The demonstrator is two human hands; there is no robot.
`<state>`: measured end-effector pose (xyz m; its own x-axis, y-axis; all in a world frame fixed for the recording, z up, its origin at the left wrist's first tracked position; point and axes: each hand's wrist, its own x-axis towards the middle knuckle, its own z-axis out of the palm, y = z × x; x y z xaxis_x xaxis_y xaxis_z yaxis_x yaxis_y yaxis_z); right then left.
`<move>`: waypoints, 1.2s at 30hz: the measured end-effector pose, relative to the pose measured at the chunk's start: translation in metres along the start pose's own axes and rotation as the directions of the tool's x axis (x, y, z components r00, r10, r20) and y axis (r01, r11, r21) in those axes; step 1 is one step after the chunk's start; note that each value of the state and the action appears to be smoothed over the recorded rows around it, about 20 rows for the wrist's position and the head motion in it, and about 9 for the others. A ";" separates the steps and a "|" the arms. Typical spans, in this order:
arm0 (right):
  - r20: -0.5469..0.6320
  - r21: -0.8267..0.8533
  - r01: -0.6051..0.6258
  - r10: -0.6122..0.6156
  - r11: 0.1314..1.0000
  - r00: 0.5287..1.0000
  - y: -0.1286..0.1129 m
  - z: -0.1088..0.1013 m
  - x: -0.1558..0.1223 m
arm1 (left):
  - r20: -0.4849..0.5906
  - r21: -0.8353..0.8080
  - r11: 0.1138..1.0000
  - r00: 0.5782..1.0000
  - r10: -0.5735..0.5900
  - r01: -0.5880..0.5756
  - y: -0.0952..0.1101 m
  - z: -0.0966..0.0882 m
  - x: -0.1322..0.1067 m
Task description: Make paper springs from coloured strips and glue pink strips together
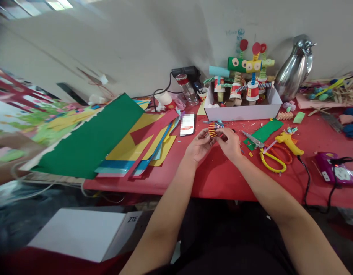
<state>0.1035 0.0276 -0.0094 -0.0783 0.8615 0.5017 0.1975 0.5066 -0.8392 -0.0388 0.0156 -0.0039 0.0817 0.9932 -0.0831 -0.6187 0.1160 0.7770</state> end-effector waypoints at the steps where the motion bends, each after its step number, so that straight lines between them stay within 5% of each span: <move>1: -0.010 -0.029 0.036 -0.037 0.999 0.999 0.001 -0.001 0.000 | 0.009 0.016 1.000 1.000 0.010 -0.010 0.000 -0.001 0.000; 15: 0.115 -0.342 0.413 -0.399 0.844 0.910 0.003 -0.011 -0.004 | 0.065 0.075 0.996 0.997 0.041 -0.046 0.001 0.003 -0.002; 20: 0.176 -0.424 0.297 -0.244 0.855 0.954 0.001 -0.011 -0.003 | -0.064 0.254 0.961 0.989 0.132 -0.112 0.000 -0.003 0.004; 25: 0.131 -0.465 0.079 -0.020 0.882 0.991 0.000 -0.013 0.001 | -0.264 0.561 0.823 0.921 0.286 -0.094 0.001 -0.019 0.015; 36: 0.228 -0.566 0.044 0.105 0.824 0.968 0.011 -0.009 0.000 | -0.155 0.828 0.553 0.910 0.384 -0.092 0.000 -0.031 0.022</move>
<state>0.1139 0.0329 -0.0165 -0.2776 0.8949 0.3494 0.7118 0.4359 -0.5507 -0.0610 0.0378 -0.0254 -0.2837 0.9506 0.1258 0.2973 -0.0375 0.9540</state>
